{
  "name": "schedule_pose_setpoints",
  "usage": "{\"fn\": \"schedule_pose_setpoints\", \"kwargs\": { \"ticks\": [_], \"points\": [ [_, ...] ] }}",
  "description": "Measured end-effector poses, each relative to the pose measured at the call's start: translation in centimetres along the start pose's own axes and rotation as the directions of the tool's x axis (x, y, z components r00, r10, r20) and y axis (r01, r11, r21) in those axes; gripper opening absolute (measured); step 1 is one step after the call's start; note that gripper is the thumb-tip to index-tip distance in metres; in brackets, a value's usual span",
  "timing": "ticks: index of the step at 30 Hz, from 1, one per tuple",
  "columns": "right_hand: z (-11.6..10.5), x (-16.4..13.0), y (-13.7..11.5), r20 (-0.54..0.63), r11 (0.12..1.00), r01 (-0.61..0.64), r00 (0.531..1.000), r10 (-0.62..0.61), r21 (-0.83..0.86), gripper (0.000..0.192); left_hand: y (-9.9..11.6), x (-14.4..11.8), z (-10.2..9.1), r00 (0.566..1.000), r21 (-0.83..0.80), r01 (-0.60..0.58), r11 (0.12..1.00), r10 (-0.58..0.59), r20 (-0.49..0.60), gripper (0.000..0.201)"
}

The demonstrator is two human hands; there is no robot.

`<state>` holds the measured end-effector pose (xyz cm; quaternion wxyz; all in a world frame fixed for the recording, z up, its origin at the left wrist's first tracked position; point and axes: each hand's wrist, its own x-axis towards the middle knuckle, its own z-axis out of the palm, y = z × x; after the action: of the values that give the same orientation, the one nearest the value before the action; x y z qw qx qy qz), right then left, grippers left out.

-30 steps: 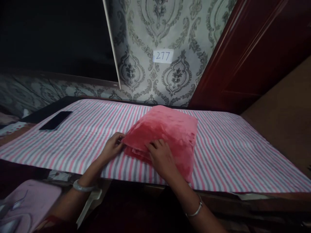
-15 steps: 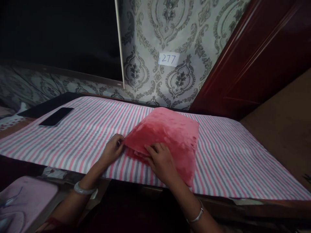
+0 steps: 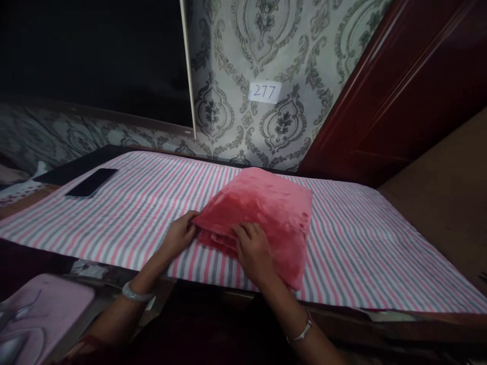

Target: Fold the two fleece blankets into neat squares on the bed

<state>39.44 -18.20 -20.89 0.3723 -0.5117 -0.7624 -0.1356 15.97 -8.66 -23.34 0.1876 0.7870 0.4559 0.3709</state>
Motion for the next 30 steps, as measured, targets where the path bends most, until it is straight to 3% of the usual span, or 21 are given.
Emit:
{"fn": "schedule_pose_setpoints", "kwargs": {
  "ticks": [3,6,11,15,21,25,30],
  "points": [
    [-0.3,-0.9,-1.9,-0.059,0.993,0.085,0.995,-0.08,0.079,0.028,0.4,0.0,-0.1,1.0,-0.055,0.015,0.998,-0.015,0.006,0.029],
    [0.8,-2.4,-3.6,0.069,0.981,0.134,0.987,-0.145,0.137,0.037,0.7,0.3,-0.2,1.0,-0.055,0.022,0.998,-0.023,-0.012,0.023],
    [3.5,-3.3,-4.6,0.263,0.999,0.017,0.965,-0.009,-0.029,0.056,1.1,0.8,-0.6,0.999,-0.004,-0.002,1.0,0.002,-0.044,0.022],
    [4.4,-2.2,-5.3,0.362,0.993,-0.061,0.928,0.095,-0.103,0.055,1.1,1.1,-0.8,0.998,0.044,-0.031,0.999,0.034,-0.057,0.022],
    [4.4,-1.4,-6.1,0.431,0.984,-0.138,0.885,0.175,-0.115,0.058,1.5,0.8,-0.9,0.997,-0.084,0.03,0.996,-0.035,-0.063,0.016],
    [4.6,-1.2,-5.5,0.442,0.957,-0.233,0.85,0.287,-0.173,0.058,1.6,0.8,-0.9,0.997,-0.098,0.042,0.994,-0.047,-0.054,0.015],
    [5.4,-0.4,-4.9,0.454,0.954,-0.234,0.84,0.296,-0.188,0.049,1.6,0.9,-0.9,0.997,-0.078,0.048,0.996,-0.053,-0.058,0.014]
  ]
}}
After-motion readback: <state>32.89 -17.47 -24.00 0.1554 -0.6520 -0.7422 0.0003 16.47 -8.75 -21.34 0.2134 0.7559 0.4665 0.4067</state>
